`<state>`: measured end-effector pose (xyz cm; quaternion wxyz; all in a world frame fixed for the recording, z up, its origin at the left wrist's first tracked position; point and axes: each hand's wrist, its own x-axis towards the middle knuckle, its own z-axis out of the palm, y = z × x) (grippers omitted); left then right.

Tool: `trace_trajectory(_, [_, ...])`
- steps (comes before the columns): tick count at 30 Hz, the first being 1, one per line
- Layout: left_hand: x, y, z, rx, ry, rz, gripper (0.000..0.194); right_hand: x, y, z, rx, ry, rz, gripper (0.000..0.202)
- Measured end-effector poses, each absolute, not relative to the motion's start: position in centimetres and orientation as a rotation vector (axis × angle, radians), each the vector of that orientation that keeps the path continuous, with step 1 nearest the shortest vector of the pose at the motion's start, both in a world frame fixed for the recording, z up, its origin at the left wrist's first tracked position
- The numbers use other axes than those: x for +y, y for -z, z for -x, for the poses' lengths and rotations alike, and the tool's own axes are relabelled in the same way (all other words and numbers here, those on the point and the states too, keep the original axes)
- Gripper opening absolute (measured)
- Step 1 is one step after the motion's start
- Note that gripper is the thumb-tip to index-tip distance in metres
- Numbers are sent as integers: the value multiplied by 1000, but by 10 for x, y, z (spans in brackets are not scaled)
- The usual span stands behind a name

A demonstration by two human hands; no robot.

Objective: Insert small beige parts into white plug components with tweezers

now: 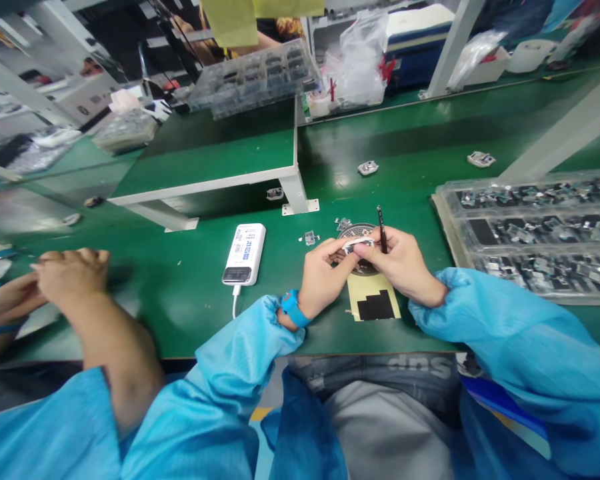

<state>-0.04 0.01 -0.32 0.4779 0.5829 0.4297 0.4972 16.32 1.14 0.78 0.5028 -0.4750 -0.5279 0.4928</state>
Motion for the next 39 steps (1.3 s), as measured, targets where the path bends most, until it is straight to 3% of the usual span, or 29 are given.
trace_trajectory(6, [5,1,4,1098,-1148,-1487,33,19,-8,-175,-1594,-948,1235,40])
trace_trajectory(14, [9,3,8,1113,-1127,-1511,28,19,-19,-186,-1717,-568,1185,16])
trace_trajectory(24, [7,-2,10,1170,-1244,-1932,27,18,-8,-187,-1936,-398,874,4])
trace_trajectory(31, [7,-2,11,1212,-1205,-2020,30,14,-6,-186,-1952,-343,873,16])
trace_trajectory(39, [10,-6,10,1241,-1107,-2159,31,16,-6,-189,-1974,-379,931,6])
